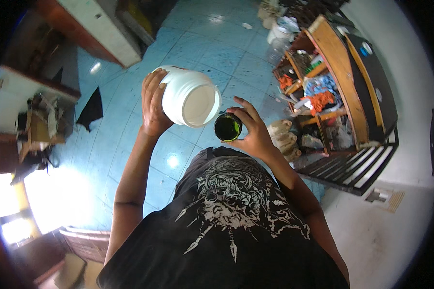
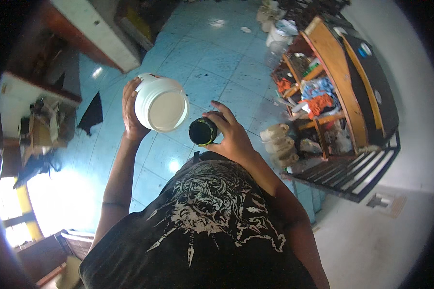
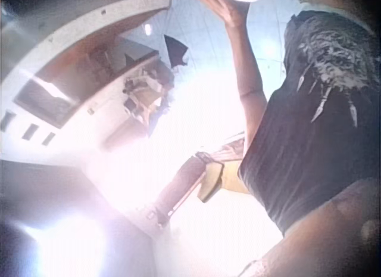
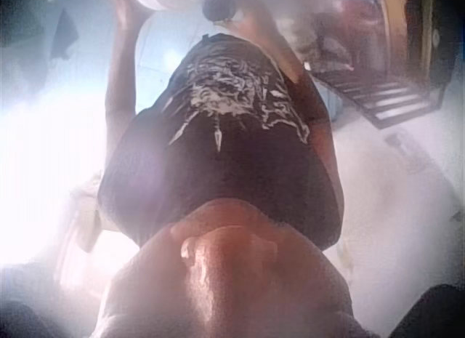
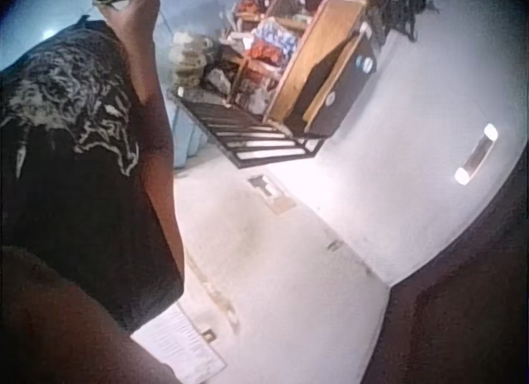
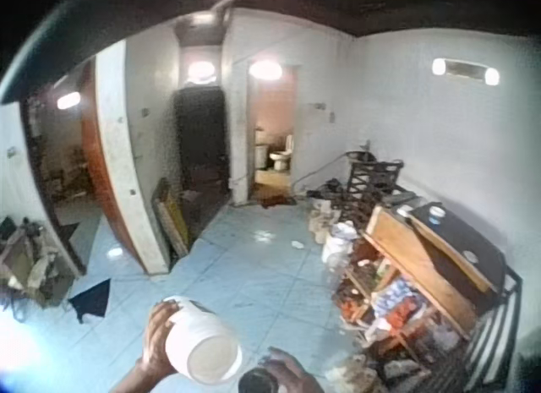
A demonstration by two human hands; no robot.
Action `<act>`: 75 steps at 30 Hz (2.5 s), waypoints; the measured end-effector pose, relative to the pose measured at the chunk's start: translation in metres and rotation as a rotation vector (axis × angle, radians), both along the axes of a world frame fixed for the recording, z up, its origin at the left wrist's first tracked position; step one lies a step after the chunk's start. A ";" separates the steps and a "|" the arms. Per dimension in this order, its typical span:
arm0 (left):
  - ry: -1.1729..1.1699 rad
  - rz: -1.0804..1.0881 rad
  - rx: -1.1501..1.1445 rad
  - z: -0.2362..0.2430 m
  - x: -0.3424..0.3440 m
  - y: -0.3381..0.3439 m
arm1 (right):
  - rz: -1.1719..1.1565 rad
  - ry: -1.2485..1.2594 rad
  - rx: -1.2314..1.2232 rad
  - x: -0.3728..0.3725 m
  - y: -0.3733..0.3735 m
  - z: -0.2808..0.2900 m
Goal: The person pours a white liquid from a large container into a smaller black container and stirs it by hand. The person then picks up a printed paper and a pair of shears.
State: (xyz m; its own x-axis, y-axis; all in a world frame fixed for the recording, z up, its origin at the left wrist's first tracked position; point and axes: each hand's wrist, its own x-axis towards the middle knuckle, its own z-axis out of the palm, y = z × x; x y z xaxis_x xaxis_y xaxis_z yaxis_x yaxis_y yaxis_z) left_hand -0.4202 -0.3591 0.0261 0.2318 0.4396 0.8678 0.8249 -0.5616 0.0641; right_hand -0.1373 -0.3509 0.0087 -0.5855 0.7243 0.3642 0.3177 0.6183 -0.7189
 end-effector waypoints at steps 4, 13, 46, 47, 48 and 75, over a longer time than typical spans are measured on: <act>-0.033 0.228 -0.043 -0.021 -0.035 -0.052 | 0.162 0.012 -0.033 -0.031 0.006 -0.005; -0.283 0.525 -0.147 -0.063 -0.069 -0.153 | 0.366 -0.056 -0.238 -0.075 0.001 -0.021; -0.479 -0.620 -0.657 -0.053 0.280 0.419 | -1.599 0.243 0.336 0.396 0.208 -0.017; -0.471 -0.698 -0.685 -0.049 0.298 0.445 | -1.601 0.257 0.376 0.401 0.222 -0.018; -0.516 -0.793 -0.723 -0.034 0.316 0.465 | -1.601 0.192 0.313 0.397 0.239 0.003; 0.172 -1.651 -0.010 0.092 0.723 0.786 | -1.911 0.490 0.334 0.465 0.479 0.001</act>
State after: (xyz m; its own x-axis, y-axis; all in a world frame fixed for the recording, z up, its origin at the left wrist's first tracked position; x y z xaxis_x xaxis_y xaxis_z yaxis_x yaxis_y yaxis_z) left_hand 0.3024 0.4265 0.1178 0.5096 -0.3560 0.7833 -0.6221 -0.7814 0.0496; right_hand 0.3275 0.1282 0.0095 0.8903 0.0581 0.4517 0.4554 -0.1154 -0.8828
